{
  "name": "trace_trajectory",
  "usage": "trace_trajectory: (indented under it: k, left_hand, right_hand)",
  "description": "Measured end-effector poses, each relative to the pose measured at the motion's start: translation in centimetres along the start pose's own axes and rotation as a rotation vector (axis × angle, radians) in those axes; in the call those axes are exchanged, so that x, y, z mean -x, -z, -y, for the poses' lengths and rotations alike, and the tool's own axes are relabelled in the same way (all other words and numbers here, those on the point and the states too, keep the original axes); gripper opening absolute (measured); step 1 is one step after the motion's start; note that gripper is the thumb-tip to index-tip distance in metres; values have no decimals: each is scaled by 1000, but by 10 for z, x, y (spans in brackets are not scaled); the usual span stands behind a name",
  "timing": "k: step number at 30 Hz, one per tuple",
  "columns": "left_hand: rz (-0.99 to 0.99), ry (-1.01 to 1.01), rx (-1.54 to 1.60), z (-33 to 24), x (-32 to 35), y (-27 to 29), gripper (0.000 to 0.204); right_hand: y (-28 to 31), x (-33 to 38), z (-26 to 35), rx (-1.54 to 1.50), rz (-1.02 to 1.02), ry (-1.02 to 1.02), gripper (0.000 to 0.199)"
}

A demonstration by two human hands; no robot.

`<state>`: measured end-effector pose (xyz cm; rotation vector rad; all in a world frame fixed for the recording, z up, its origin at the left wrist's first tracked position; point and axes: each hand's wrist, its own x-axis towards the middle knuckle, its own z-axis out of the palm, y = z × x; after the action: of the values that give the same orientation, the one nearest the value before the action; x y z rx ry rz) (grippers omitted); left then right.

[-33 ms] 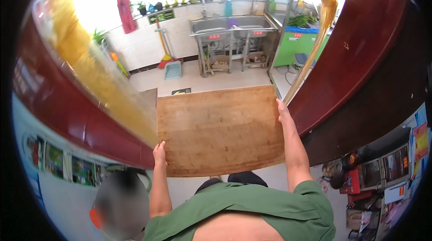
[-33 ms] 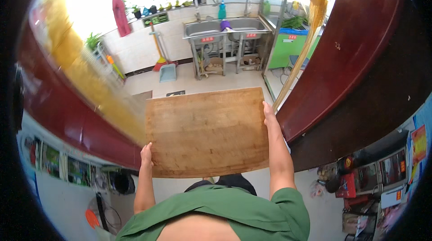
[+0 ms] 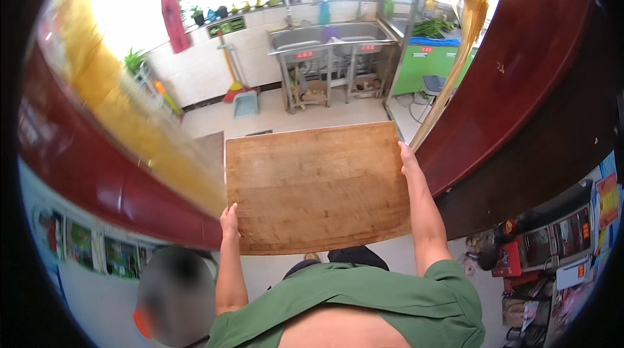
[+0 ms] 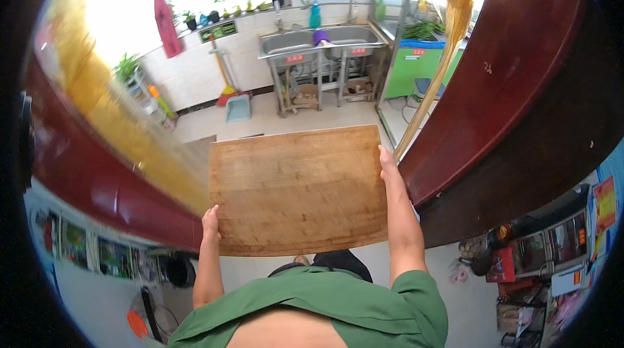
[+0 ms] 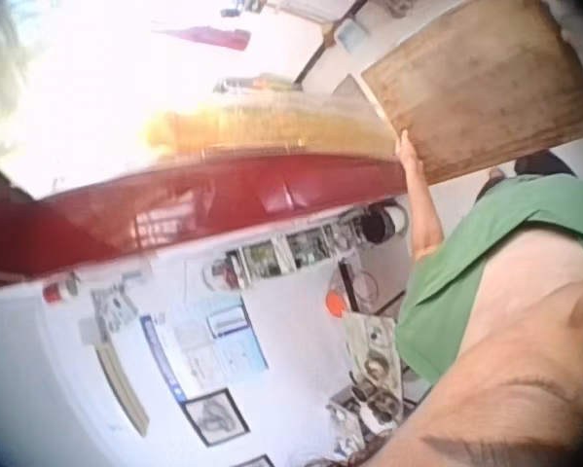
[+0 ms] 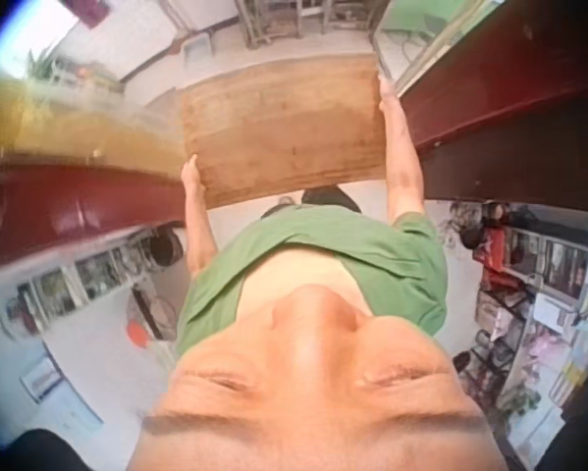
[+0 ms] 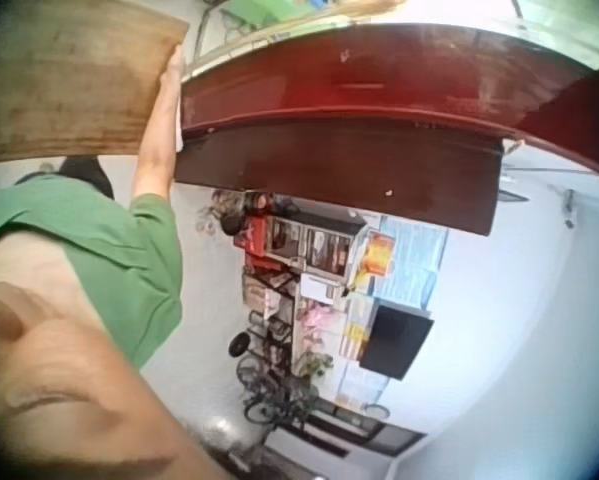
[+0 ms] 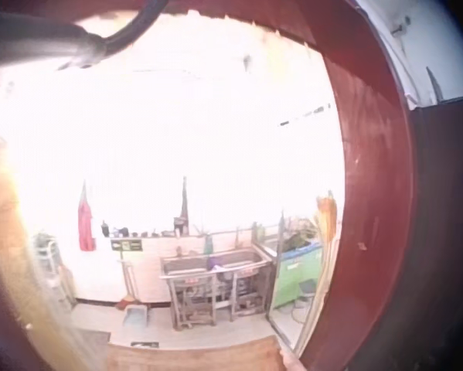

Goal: The person carries a wooden cutting board to the kitchen counter and places it down. They retrieve a white bowl from a cabinet and place it on the counter. The person then uses a knife to chop green onions on the cutting board, cutting them into small pieces.

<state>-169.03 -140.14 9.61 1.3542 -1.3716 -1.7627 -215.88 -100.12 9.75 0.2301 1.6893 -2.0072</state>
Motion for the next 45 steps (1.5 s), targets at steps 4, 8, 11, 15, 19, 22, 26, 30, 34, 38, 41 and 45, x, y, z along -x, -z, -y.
trace_trajectory:
  k: [4,8,11,15,19,22,26,30,34,38,41,45]
  left_hand:
    - [117,10,-29,-61,-107,-105,39]
    - [166,35,-64,-95,-209,-227,44]
    - [135,44,-130,-117,-269,-305,44]
    - [225,90,-95,-158,-320,-415,42]
    - [366,98,-135,-181,-392,-525,43]
    - [588,74,-154,-192,-456,-602,48]
    - [682,64,-211,-210,-524,-715,32]
    - [836,47,-324,-233,-576,-811,33]
    - [1003,54,-415,-248,-570,-905,34]
    - [1139,83,-442,-233,-565,-985,36]
    - [1177,107,-480,-221,-548,-1030,38]
    - [1221,99,-488,-195,-520,-1091,39]
  right_hand:
    - [-16,-101,53,-54,-61,35,45]
    - [-27,-206,111,-65,-38,7,47]
    - [-43,-255,160,-27,-89,23,49]
    - [-62,-294,238,47,-329,72,45]
    - [8,-408,244,-17,-397,100,47]
    - [26,-449,253,-51,-503,176,49]
    - [16,-452,284,-193,-651,197,46]
    - [38,-474,279,-233,-863,230,47]
    - [82,-463,263,-343,-943,293,47]
    - [127,-456,253,-360,-1016,298,48]
    - [139,-448,275,-411,-1073,249,47]
    - [181,-442,296,-411,-1184,306,45]
